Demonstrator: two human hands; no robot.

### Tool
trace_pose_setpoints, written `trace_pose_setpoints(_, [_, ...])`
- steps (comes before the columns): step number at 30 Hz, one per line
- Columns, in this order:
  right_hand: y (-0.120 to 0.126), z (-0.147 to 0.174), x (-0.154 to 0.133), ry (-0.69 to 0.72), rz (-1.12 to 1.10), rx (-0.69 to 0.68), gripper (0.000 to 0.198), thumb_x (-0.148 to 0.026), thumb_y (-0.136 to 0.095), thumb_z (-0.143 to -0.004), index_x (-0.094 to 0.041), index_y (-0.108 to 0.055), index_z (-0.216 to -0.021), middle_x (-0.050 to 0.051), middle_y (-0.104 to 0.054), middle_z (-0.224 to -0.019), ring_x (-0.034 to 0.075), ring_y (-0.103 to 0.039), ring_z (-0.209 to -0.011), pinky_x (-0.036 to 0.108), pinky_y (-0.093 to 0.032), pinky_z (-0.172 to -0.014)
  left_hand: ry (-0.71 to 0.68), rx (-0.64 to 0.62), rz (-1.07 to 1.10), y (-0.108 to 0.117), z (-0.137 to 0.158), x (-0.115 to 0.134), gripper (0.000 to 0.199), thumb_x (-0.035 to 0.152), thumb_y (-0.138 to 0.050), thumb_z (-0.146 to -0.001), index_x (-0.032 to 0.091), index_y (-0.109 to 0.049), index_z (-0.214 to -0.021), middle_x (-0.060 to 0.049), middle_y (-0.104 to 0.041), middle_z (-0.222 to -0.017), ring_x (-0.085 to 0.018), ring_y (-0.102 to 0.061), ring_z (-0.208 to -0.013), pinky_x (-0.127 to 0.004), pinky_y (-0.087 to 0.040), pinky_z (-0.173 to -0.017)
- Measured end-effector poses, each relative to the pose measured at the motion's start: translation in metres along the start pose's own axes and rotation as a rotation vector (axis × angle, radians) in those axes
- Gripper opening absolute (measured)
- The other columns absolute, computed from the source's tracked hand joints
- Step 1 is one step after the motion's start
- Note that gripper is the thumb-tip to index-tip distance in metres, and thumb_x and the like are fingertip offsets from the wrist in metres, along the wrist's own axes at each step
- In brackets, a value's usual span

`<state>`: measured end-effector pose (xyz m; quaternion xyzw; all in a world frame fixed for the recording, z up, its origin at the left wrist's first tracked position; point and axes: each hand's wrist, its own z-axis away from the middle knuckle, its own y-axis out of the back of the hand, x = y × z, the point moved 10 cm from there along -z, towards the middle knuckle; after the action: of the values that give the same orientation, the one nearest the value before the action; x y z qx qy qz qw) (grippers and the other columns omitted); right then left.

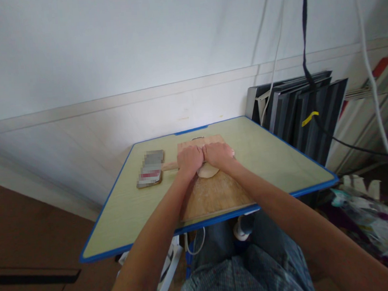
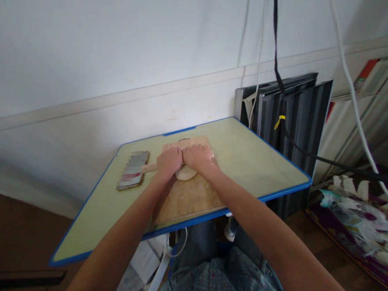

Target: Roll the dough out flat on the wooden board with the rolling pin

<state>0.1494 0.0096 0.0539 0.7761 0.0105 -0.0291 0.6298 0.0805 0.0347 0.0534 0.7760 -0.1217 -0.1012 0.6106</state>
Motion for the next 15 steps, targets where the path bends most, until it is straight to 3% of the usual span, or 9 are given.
trace_pose_setpoints(11, [0.004, 0.013, -0.007, 0.066, 0.043, 0.052, 0.041, -0.022, -0.026, -0.089, -0.015, -0.067, -0.092, 0.015, -0.068, -0.087, 0.028, -0.064, -0.083, 0.039, -0.047, -0.067, -0.054, 0.049, -0.029, 0.003, 0.012, 0.005, 0.049, 0.028, -0.017, -0.089, 0.015, -0.064, -0.091, -0.011, -0.066, -0.093, -0.025, -0.061, -0.087, -0.036, -0.045, -0.069])
trace_pose_setpoints(15, [0.008, 0.021, -0.008, 0.070, 0.043, 0.107, 0.046, -0.024, -0.023, -0.091, -0.014, -0.068, -0.087, 0.015, -0.068, -0.088, 0.025, -0.063, -0.084, 0.038, -0.043, -0.074, -0.089, 0.039, -0.038, 0.003, 0.022, 0.009, 0.050, 0.027, -0.016, -0.089, 0.013, -0.064, -0.088, -0.013, -0.066, -0.090, -0.025, -0.062, -0.083, -0.035, -0.044, -0.066])
